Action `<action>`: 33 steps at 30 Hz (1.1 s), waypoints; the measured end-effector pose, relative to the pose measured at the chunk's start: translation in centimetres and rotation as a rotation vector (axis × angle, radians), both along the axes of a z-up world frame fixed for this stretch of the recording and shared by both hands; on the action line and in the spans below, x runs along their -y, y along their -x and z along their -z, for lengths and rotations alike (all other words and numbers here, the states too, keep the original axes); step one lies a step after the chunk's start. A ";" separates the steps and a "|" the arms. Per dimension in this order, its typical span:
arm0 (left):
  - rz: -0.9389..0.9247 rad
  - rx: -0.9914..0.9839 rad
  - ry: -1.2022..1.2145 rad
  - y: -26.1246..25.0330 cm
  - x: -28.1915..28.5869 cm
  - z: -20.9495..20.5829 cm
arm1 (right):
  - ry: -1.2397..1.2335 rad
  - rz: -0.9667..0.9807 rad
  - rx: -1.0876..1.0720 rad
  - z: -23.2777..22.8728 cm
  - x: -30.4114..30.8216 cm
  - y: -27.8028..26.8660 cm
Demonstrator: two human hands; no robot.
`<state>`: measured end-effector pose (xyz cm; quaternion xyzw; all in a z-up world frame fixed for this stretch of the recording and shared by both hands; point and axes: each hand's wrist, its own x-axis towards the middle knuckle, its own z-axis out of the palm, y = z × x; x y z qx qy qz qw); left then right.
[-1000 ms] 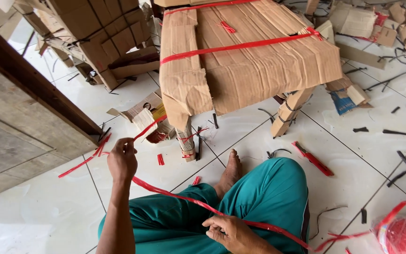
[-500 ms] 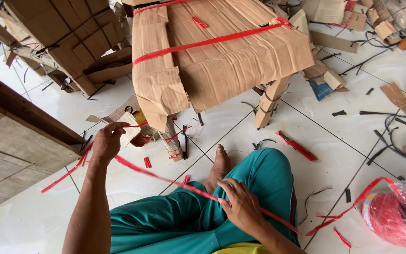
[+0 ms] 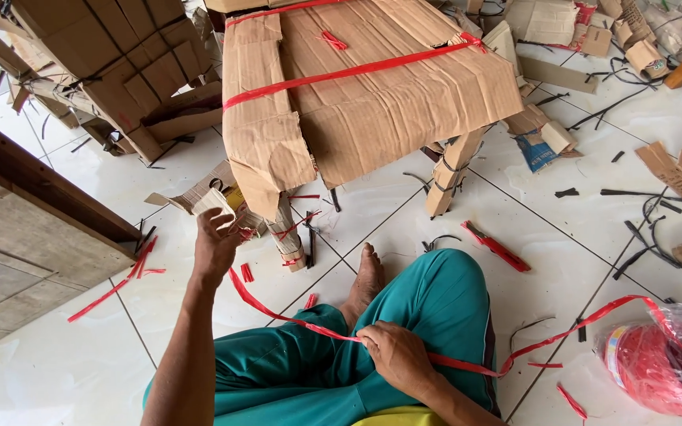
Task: Tying red plastic strings around cardboard padding to secure it to a chair frame for shipping.
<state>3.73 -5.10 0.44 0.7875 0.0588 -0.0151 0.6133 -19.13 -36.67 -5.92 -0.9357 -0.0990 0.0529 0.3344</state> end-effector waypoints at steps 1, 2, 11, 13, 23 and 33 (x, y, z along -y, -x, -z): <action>-0.004 -0.001 0.001 0.6 0.1 0.2 | 0.001 -0.004 -0.001 -0.1 0.0 -0.1; -0.052 -0.049 -0.027 1.3 0.2 0.4 | -0.015 0.007 0.018 -0.1 -0.1 -0.2; -0.139 0.077 -0.288 -1.6 -1.4 3.9 | -0.040 0.030 0.037 -0.4 -0.4 -0.6; -0.119 0.179 -0.484 -3.5 -1.6 2.9 | -0.034 0.015 0.060 -0.7 -0.4 -1.1; 0.109 0.262 -0.595 -10.4 -0.6 3.4 | -0.164 -0.069 -0.140 -1.0 -0.2 -3.2; 0.145 0.229 -0.587 -10.3 0.3 2.6 | -0.154 -0.017 -0.221 0.0 0.6 -3.7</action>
